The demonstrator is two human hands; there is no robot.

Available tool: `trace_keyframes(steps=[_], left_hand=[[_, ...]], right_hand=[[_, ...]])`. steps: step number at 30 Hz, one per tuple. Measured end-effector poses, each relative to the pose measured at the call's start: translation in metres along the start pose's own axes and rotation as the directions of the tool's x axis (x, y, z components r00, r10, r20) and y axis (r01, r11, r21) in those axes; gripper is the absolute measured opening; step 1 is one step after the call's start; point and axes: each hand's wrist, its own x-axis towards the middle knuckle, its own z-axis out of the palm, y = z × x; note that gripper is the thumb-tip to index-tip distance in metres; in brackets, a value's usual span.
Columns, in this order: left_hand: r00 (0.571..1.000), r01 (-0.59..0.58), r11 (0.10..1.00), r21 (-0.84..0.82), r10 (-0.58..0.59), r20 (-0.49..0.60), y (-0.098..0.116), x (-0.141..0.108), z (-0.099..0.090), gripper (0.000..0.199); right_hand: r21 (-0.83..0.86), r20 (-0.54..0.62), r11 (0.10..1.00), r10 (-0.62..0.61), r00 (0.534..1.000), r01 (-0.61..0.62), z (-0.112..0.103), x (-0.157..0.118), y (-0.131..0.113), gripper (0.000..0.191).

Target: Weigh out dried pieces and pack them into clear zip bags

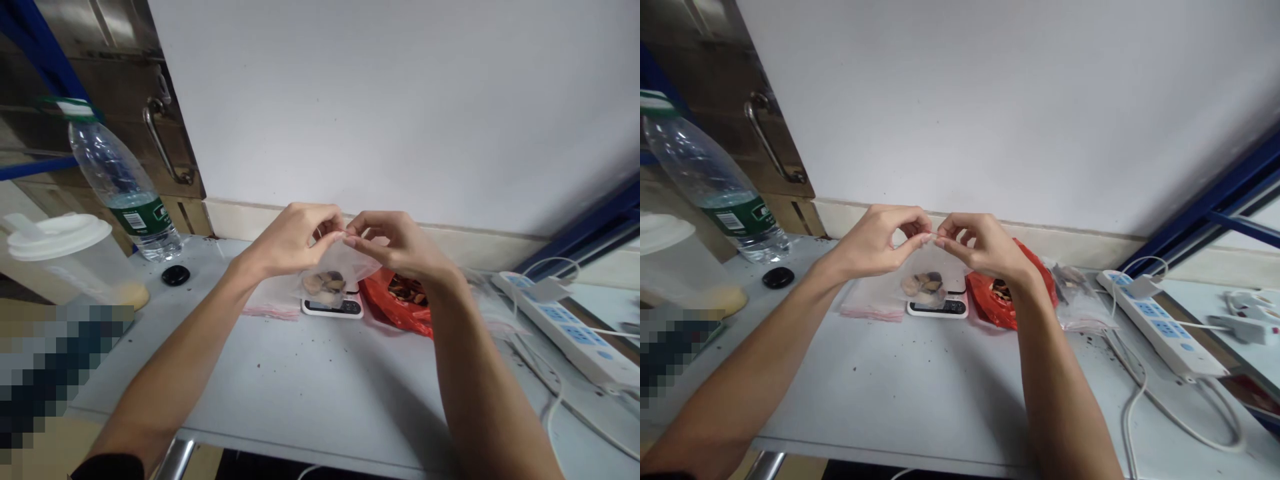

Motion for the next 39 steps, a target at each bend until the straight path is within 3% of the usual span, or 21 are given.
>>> trace_keyframes(steps=[9, 18, 21, 24, 26, 29, 31, 33, 35, 37, 39], left_hand=[[0.987, 0.141, 0.989, 0.043, -0.137, -0.079, -0.013, -0.002, -0.026, 0.008], [0.994, 0.089, 0.990, 0.113, -0.081, -0.072, -0.005, 0.003, -0.021, 0.012], [0.999, -0.002, 0.991, 0.135, 0.006, -0.031, 0.004, 0.015, -0.012, 0.015], [0.979, -0.202, 0.974, 0.104, 0.199, 0.043, 0.018, 0.036, 0.009, 0.014], [0.951, -0.310, 0.946, 0.093, 0.309, 0.030, 0.031, 0.051, 0.026, 0.015], [0.923, -0.363, 0.928, 0.081, 0.370, -0.106, 0.050, 0.064, 0.047, 0.015], [0.923, -0.345, 0.938, 0.039, 0.346, -0.167, 0.056, 0.065, 0.057, 0.015], [0.952, -0.289, 0.957, -0.017, 0.285, -0.107, 0.056, 0.061, 0.066, 0.017], [0.975, -0.204, 0.977, -0.053, 0.208, 0.078, 0.049, 0.054, 0.076, 0.020], [0.947, -0.142, 0.989, -0.028, 0.144, 0.287, 0.038, 0.047, 0.088, 0.023], [0.908, -0.133, 0.991, 0.005, 0.120, 0.403, 0.027, 0.039, 0.101, 0.025]], right_hand=[[-0.130, -0.046, 0.991, 0.034, 0.998, -0.040, -0.018, -0.006, 0.019, 0.029], [-0.243, -0.119, 0.959, 0.118, 0.986, -0.144, -0.036, -0.014, 0.023, 0.022], [-0.219, -0.041, 0.965, 0.138, 0.990, -0.143, -0.045, -0.020, 0.016, 0.023], [-0.146, 0.123, 0.986, 0.099, 0.987, -0.081, -0.049, -0.024, 0.012, 0.037], [-0.150, 0.190, 0.986, 0.097, 0.977, -0.069, -0.052, -0.029, 0.015, 0.027], [-0.219, 0.118, 0.967, 0.158, 0.980, -0.129, -0.066, -0.045, 0.026, 0.012], [-0.280, -0.064, 0.940, 0.183, 0.981, -0.194, -0.082, -0.063, 0.036, 0.019], [-0.340, -0.300, 0.906, 0.151, 0.942, -0.254, -0.097, -0.086, 0.046, 0.029], [-0.415, -0.452, 0.859, 0.091, 0.887, -0.300, -0.105, -0.110, 0.058, 0.041], [-0.508, -0.459, 0.791, 0.087, 0.884, -0.342, -0.103, -0.134, 0.072, 0.051], [-0.555, -0.338, 0.744, 0.207, 0.918, -0.372, -0.094, -0.155, 0.084, 0.052]])
